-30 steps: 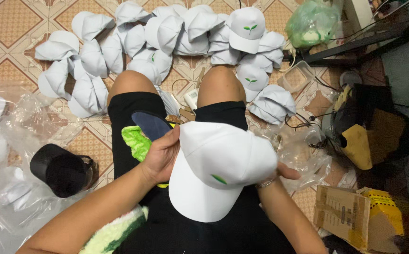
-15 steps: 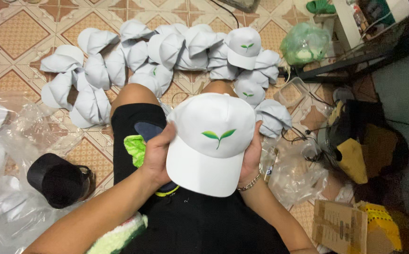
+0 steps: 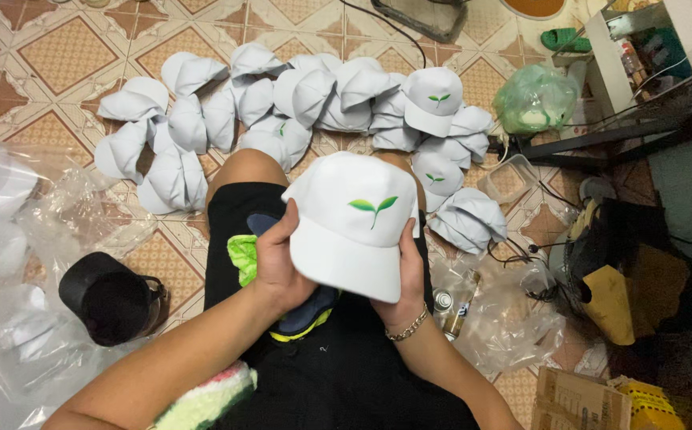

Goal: The person sits on the floor and processes white baseball caps. They insert a cardboard piece into the cap, wipe the interior with a cloth, and use a hairdryer to heat the front logo. The person then sprays the interior with an aerosol can and places the finished cap aside.

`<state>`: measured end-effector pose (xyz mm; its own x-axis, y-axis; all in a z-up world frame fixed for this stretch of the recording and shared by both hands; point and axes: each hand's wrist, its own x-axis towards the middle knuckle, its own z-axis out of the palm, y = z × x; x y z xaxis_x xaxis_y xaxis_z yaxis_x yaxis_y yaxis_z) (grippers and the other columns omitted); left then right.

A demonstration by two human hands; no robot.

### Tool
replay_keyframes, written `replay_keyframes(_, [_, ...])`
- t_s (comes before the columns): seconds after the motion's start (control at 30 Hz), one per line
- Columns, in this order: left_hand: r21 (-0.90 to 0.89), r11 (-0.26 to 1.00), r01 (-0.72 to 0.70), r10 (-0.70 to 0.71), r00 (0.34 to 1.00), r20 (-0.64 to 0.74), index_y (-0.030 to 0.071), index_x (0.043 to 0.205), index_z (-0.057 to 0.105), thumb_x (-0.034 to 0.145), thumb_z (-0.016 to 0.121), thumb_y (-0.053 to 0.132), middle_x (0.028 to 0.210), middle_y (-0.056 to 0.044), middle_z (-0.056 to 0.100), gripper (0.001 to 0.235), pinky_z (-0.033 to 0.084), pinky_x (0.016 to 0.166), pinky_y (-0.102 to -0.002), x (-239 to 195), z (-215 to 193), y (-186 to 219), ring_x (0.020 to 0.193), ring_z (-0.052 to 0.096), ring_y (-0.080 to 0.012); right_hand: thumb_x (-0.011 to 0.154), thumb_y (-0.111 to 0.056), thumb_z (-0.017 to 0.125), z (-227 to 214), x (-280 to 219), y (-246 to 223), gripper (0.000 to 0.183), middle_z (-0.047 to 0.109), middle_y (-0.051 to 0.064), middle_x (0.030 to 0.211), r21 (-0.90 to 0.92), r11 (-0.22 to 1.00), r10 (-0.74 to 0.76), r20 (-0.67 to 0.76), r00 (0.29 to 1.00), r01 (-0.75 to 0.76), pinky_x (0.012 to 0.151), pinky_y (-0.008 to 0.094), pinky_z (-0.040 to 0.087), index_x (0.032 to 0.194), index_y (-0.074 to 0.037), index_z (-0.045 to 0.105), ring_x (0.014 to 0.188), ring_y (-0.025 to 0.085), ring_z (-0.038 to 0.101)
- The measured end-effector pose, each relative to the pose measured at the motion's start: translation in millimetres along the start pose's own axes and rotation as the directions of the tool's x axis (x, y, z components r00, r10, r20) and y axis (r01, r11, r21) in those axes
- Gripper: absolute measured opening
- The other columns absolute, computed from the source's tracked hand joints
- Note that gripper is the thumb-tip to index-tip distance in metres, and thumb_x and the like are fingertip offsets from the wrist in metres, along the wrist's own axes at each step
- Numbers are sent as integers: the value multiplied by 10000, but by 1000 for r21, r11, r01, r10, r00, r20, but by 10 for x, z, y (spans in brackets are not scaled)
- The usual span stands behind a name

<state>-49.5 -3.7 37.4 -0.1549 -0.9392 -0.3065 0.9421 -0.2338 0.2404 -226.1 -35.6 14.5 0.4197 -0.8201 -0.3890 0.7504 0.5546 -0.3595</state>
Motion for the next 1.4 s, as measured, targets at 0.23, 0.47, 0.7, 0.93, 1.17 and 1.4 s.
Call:
replay_keyframes(0.23, [185,946,-265,254,964,83,-13,1474,442,1007,571,381,1428,-158,575,625,428,1126,-420,-137,231,-164,1310,571,-277,1092,-386,442,-96,43,35,527,613,131,1384,-200,979,12,-51,999,-22,998,353,521,1498,-53,489,1189,231,632])
replay_keyframes(0.47, [374,759,-533,552,831,64,-46,1390,515,1066,616,190,1337,-214,617,414,504,1018,-387,-259,398,-250,1176,617,-260,1009,-297,530,68,-375,27,475,585,78,1444,-582,718,-416,83,906,383,1073,330,539,1418,-71,444,1335,193,587])
replay_keyframes(0.7, [850,-28,-527,375,782,497,-52,1437,367,876,800,146,1303,-201,570,736,526,933,-355,-292,583,-164,1168,600,-232,1055,-69,651,-132,-505,87,303,670,196,1243,-841,306,-590,200,782,446,972,325,553,1307,65,549,1131,210,661])
replay_keyframes(0.93, [894,-204,-398,426,787,447,-36,1238,447,917,597,-68,1159,-162,538,356,543,800,-334,-368,763,191,938,617,-243,1004,-84,634,-486,-445,-22,371,689,165,1225,-637,676,-437,56,898,369,907,317,582,1334,45,524,1069,188,689])
replay_keyframes(1.17, [278,-960,-45,249,322,913,45,888,662,788,706,72,1136,-151,581,113,429,770,-425,-406,692,453,913,561,-300,1035,-71,612,-532,-490,18,352,687,148,1201,-630,717,-346,52,937,299,819,306,566,1360,24,515,1006,181,675])
replay_keyframes(1.4, [264,-903,-339,-94,755,649,-2,1008,676,900,697,199,991,-123,646,229,481,871,-374,-343,542,-17,963,623,-286,997,-50,590,-555,-463,98,353,683,109,1231,-568,763,-343,50,938,309,912,283,580,1336,3,505,1078,144,685])
